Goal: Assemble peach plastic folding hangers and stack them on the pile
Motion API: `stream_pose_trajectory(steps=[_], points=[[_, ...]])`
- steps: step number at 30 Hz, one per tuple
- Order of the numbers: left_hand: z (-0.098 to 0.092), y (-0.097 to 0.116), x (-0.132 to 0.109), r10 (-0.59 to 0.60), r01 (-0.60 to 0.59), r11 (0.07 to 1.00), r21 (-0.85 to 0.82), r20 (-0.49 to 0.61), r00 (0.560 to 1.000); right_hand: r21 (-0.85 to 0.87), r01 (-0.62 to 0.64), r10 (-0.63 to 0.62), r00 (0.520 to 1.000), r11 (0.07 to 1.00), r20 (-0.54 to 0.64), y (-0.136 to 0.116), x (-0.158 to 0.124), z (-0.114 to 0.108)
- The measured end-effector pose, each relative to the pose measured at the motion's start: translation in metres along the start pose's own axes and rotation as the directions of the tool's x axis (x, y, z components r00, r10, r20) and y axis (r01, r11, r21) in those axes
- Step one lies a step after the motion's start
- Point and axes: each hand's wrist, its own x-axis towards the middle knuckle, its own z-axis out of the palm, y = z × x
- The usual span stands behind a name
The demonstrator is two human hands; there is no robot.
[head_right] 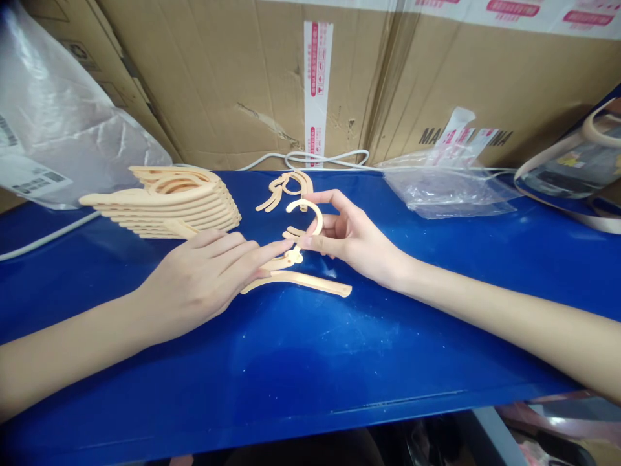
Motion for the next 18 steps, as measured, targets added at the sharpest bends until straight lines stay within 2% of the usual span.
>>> stream_pose_trajectory(steps=[10, 18], points=[[0.0009, -0.0009, 0.0003, -0.019, 0.022, 0.998, -0.059, 0.054, 0.998, -0.059, 0.03, -0.031, 0.999, 0.998, -0.016, -0.0012, -0.0013, 0.0002], [0.0039, -0.0023, -0.0027, -0.032, 0.036, 0.992, -0.123, 0.027, 0.999, -0.064, 0.049, -0.051, 0.998, 0.997, -0.034, -0.0011, -0.0026, 0.0011]])
